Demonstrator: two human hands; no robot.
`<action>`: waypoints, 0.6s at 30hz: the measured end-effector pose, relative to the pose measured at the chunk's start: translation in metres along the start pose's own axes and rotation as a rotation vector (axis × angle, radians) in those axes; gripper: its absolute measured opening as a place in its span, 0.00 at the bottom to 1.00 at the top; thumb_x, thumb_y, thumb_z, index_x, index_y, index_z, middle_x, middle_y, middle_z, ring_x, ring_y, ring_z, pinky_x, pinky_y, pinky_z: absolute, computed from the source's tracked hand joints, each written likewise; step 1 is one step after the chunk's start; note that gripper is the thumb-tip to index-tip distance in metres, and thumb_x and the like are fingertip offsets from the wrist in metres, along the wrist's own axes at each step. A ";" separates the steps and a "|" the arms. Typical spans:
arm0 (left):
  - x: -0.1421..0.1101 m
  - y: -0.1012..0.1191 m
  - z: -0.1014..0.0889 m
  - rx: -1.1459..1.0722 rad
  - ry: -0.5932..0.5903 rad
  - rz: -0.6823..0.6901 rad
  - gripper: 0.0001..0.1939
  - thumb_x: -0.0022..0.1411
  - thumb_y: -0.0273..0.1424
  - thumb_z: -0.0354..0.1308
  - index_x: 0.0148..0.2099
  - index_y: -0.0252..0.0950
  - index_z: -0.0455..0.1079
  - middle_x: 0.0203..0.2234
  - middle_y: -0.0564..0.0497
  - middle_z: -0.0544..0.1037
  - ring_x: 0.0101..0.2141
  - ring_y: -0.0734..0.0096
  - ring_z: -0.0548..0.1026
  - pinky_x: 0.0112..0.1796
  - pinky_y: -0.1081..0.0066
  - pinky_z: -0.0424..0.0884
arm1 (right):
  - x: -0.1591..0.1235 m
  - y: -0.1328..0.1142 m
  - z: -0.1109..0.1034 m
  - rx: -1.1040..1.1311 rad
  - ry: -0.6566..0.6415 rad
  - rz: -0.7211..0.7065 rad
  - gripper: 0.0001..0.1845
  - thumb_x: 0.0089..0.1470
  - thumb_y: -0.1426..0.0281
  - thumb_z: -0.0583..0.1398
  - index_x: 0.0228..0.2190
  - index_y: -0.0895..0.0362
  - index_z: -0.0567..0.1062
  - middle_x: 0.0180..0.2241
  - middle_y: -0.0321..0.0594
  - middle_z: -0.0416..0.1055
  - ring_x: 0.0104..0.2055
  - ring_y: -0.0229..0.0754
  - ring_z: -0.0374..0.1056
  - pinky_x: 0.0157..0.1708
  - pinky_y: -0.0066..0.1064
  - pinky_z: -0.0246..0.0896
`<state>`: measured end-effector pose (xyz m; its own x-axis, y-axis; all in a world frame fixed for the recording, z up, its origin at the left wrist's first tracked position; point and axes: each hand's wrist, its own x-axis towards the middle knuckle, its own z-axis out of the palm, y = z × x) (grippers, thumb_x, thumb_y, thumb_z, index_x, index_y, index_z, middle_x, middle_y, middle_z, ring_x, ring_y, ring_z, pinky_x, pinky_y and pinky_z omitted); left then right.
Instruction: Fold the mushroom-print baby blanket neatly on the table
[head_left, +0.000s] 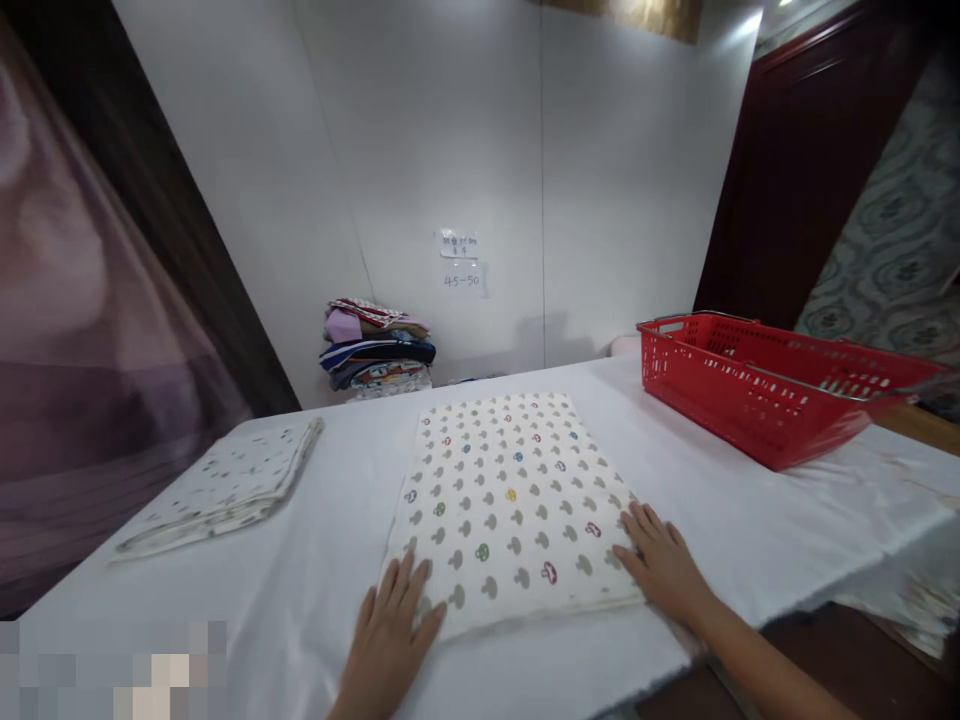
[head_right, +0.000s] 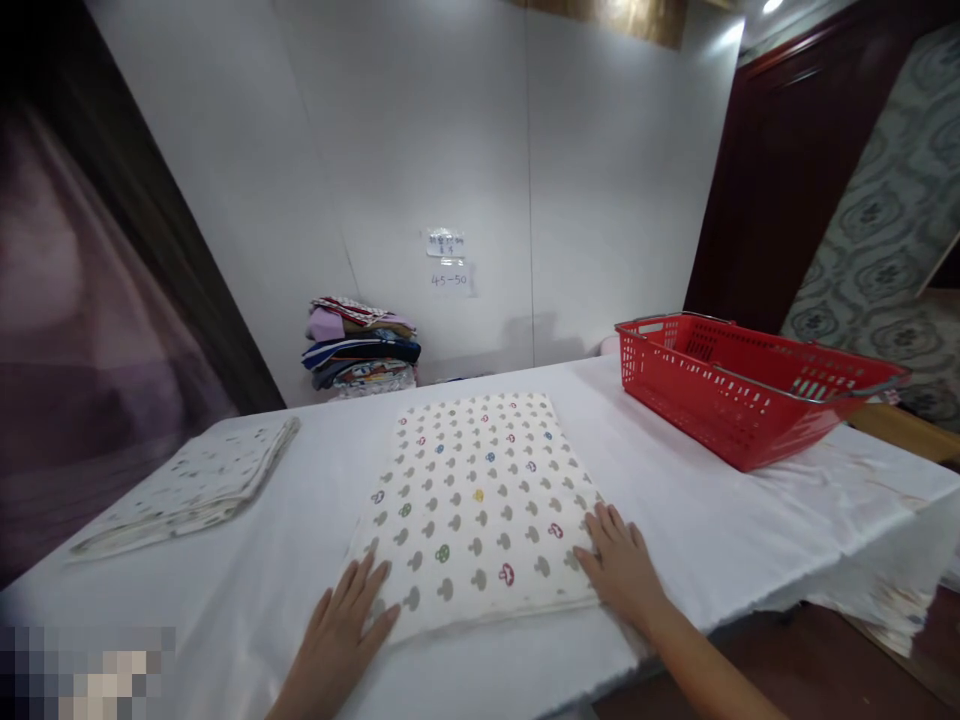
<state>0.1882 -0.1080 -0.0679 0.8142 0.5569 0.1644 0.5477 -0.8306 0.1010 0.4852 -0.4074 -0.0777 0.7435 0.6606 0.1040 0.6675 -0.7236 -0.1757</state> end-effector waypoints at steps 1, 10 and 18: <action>-0.001 -0.001 0.000 0.000 -0.011 -0.009 0.29 0.62 0.45 0.42 0.63 0.42 0.55 0.63 0.50 0.51 0.62 0.58 0.48 0.57 0.51 0.50 | 0.000 0.000 0.001 0.001 0.002 -0.004 0.33 0.57 0.53 0.46 0.58 0.57 0.60 0.63 0.45 0.46 0.65 0.51 0.37 0.60 0.50 0.37; 0.021 -0.009 -0.013 -0.036 -0.076 -0.115 0.28 0.61 0.44 0.43 0.62 0.43 0.56 0.62 0.49 0.54 0.61 0.58 0.51 0.56 0.49 0.52 | 0.004 0.016 0.001 0.089 -0.058 -0.030 0.35 0.56 0.49 0.45 0.59 0.54 0.57 0.64 0.41 0.42 0.65 0.51 0.36 0.60 0.51 0.38; 0.020 -0.022 0.015 0.022 0.118 0.004 0.25 0.62 0.36 0.44 0.61 0.45 0.56 0.60 0.49 0.58 0.61 0.59 0.51 0.55 0.50 0.53 | 0.046 0.045 -0.010 0.459 -0.070 0.023 0.33 0.53 0.51 0.52 0.57 0.50 0.61 0.61 0.38 0.51 0.63 0.52 0.47 0.58 0.45 0.50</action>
<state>0.1955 -0.0784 -0.0817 0.7889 0.5474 0.2792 0.5494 -0.8319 0.0786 0.5497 -0.4114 -0.0706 0.7427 0.6689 0.0316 0.5520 -0.5848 -0.5944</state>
